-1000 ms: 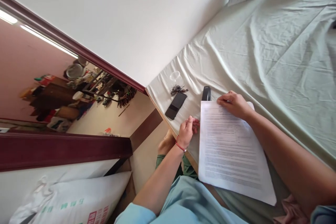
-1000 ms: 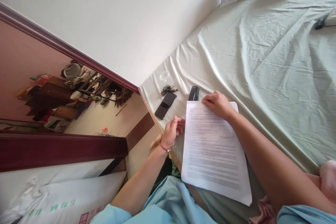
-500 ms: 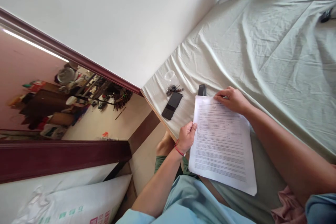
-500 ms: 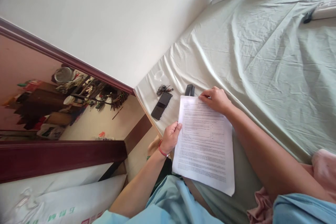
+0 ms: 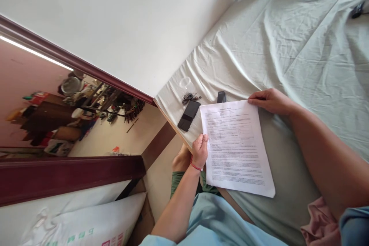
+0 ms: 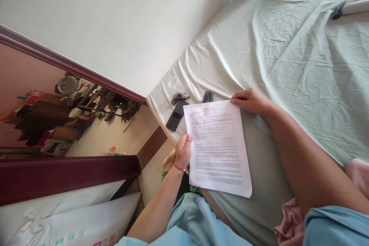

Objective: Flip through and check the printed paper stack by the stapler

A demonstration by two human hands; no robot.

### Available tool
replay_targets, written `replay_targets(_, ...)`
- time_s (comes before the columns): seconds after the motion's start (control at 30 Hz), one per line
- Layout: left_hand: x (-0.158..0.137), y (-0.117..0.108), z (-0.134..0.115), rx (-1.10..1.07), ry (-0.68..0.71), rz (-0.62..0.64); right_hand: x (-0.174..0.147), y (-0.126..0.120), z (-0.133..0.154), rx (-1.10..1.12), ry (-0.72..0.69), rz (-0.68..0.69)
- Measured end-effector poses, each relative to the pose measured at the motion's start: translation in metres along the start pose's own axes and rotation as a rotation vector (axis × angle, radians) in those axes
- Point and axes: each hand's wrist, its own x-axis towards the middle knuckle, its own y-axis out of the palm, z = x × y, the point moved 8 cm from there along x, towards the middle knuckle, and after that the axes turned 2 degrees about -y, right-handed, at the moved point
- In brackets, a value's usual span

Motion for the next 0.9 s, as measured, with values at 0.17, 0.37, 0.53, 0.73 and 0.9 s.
replay_targets(0.17, 0.000, -0.001, -0.005, -0.029, 0.002, 0.007, 0.001, -0.006, -0.004, -0.019, 0.014, -0.122)
replay_targets(0.37, -0.001, 0.000, -0.002, -0.089, -0.024, 0.033, 0.001, -0.003, -0.007, 0.010, 0.028, -0.131)
replay_targets(0.53, 0.000, -0.002, 0.006, -0.126, -0.043, 0.027, -0.002, -0.005, -0.008, 0.085, 0.064, -0.120)
replay_targets(0.73, 0.000, -0.002, 0.008, -0.112, -0.039, 0.022, -0.002, -0.005, -0.008, 0.053, 0.083, -0.133)
replay_targets(0.9, -0.001, -0.002, 0.006, -0.131, -0.044, 0.030, -0.002, -0.005, -0.007, 0.031, 0.077, -0.156)
